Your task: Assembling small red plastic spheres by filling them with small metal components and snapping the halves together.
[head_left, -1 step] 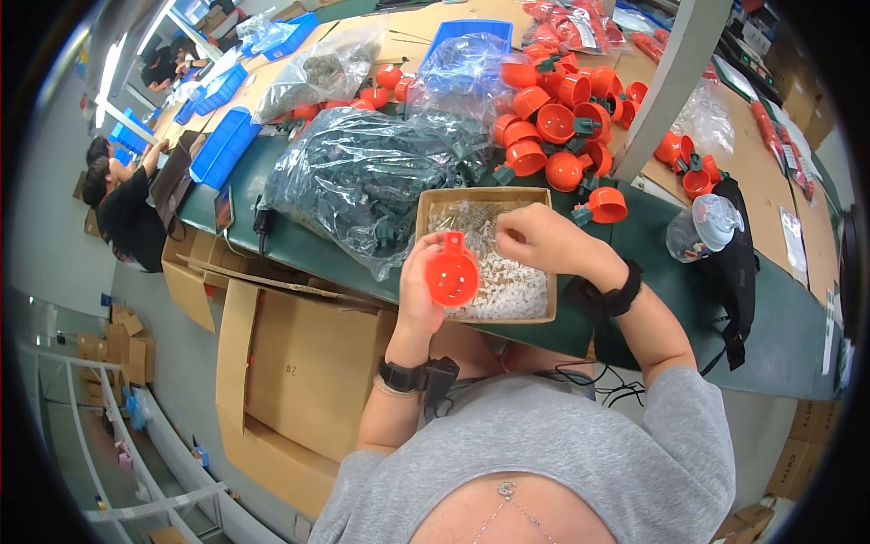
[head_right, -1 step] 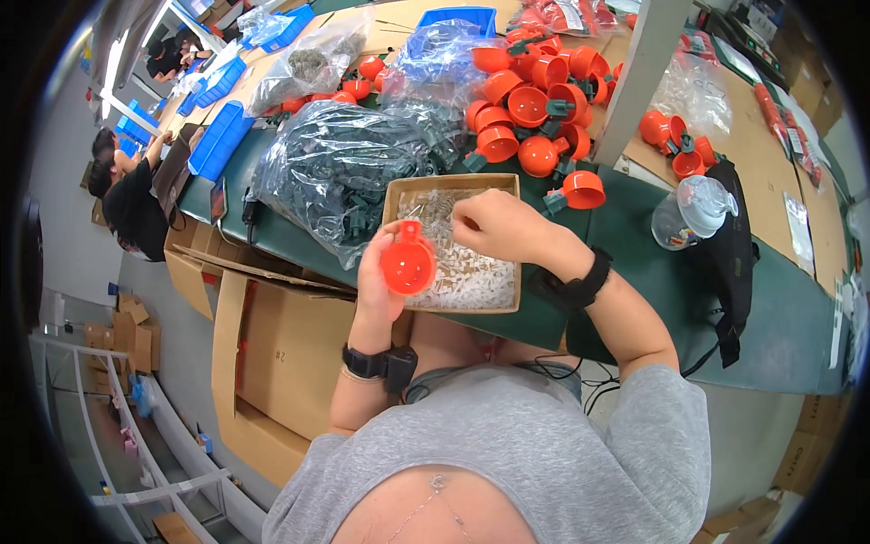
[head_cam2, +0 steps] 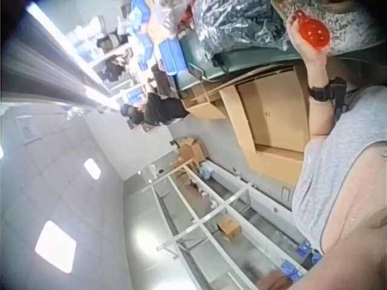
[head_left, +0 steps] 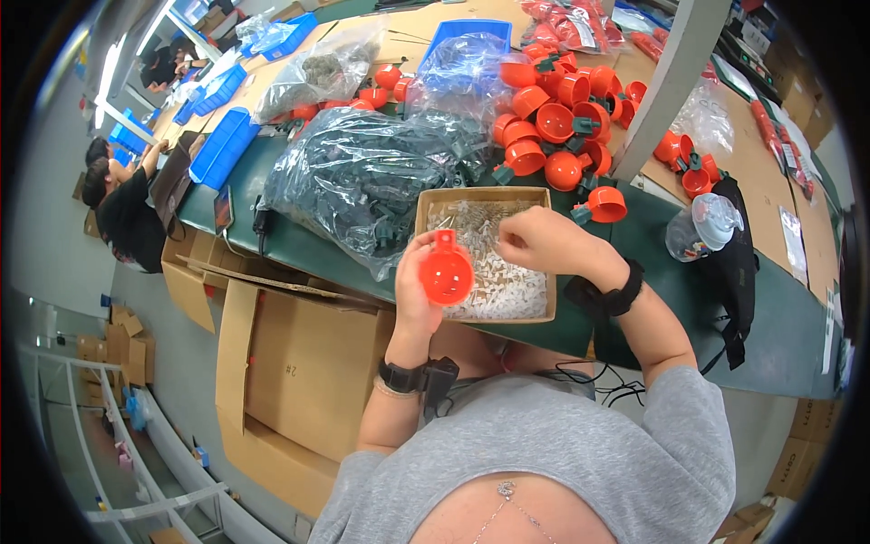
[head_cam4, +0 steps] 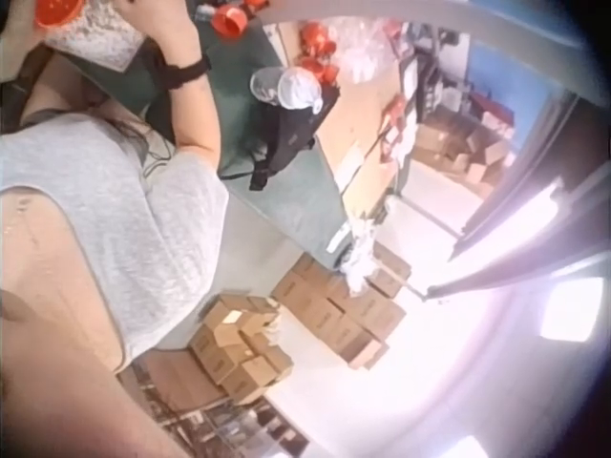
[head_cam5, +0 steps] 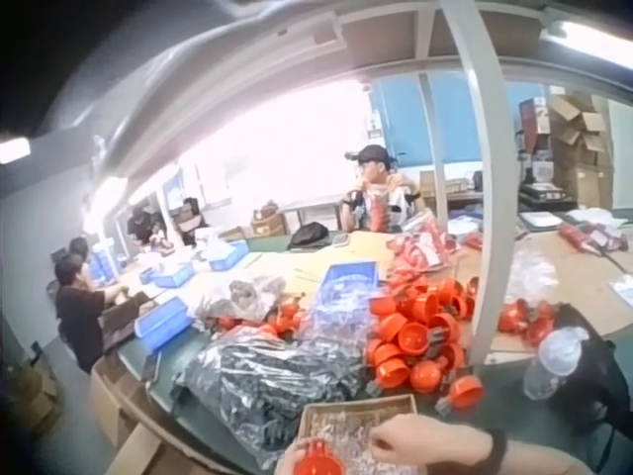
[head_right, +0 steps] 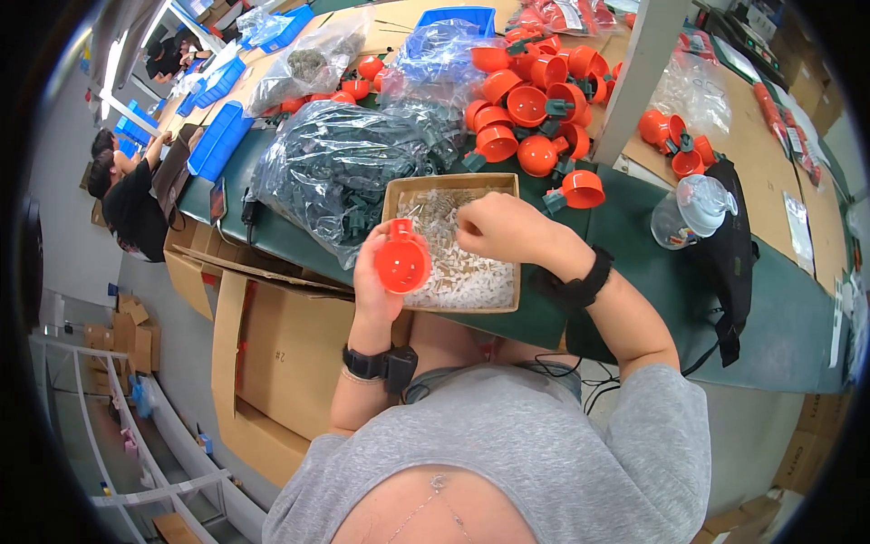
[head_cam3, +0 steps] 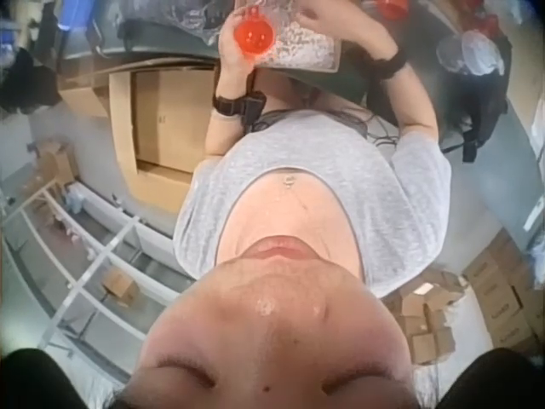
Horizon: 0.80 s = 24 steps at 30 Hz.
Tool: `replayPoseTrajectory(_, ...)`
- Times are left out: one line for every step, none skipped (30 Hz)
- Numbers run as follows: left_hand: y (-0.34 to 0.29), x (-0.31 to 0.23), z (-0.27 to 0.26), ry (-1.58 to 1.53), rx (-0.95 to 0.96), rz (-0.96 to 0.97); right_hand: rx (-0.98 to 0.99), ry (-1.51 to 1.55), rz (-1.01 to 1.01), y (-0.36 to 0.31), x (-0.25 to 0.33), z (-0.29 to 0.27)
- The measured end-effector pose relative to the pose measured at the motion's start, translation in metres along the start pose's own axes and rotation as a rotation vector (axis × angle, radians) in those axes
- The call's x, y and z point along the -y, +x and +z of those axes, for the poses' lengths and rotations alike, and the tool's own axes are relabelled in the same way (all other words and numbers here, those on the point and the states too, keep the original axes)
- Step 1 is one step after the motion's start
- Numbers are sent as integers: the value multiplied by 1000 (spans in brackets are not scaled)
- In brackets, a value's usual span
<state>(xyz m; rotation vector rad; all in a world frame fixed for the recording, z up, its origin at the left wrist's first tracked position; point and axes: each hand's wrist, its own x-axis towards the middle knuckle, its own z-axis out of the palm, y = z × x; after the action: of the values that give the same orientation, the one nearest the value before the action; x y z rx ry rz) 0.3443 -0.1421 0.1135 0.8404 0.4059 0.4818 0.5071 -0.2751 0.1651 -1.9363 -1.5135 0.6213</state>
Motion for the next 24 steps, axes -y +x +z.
replayPoseTrajectory(-1,0,1,0,4,-4,21,-193,-20,-3,-7,3)
replayPoseTrajectory(-2,-1,2,-33,-20,65,44,-387,-40,-5,-12,7)
replayPoseTrajectory(-3,-2,4,-66,-45,134,42,-386,-37,-4,-14,13)
replayPoseTrajectory(-5,-3,9,-116,-53,148,-101,-342,-82,-2,-14,19)
replayPoseTrajectory(-5,-2,9,-116,-52,148,-245,-296,-126,1,-14,24)
replayPoseTrajectory(-4,-1,9,-73,-47,148,-246,-297,-126,3,-15,27)
replayPoseTrajectory(-3,-1,9,-27,-44,150,-214,-324,-116,6,-15,30)
replayPoseTrajectory(-4,-2,9,-25,-44,153,-182,-351,-106,8,-15,33)
replayPoseTrajectory(-5,-2,10,14,-36,134,-184,-350,-108,8,-17,36)
replayPoseTrajectory(-5,-2,10,53,-29,116,-208,-312,-103,8,-20,39)
replayPoseTrajectory(-4,-2,10,55,-28,118,-232,-274,-97,8,-21,40)
replayPoseTrajectory(-2,-1,10,77,-39,102,-234,-274,-98,8,-22,40)
replayPoseTrajectory(-2,-1,10,98,-51,86,-270,-202,-89,8,-22,39)
replayPoseTrajectory(-2,0,10,98,-50,87,-305,-130,-79,7,-22,39)
replayPoseTrajectory(-2,-1,10,120,20,33,-306,-131,-79,7,-20,36)
replayPoseTrajectory(-2,0,10,142,88,-19,-307,0,-67,6,-15,30)
replayPoseTrajectory(-3,-1,12,140,89,-17,-308,130,-56,5,-10,25)
replayPoseTrajectory(-5,-2,13,195,122,-48,-307,128,-57,3,-5,21)
replayPoseTrajectory(-6,-2,15,251,158,-80,-269,202,-38,0,0,18)
replayPoseTrajectory(-5,1,11,274,172,-77,-230,275,-18,-1,2,16)
replayPoseTrajectory(-5,0,12,274,174,-75,-232,273,-20,-2,3,16)
replayPoseTrajectory(-6,-1,13,253,207,-78,-203,327,-38,-3,2,16)
replayPoseTrajectory(-7,-2,14,231,240,-80,-174,380,-57,-3,2,15)
replayPoseTrajectory(-5,-2,13,233,241,-80,-176,380,-57,-3,1,16)
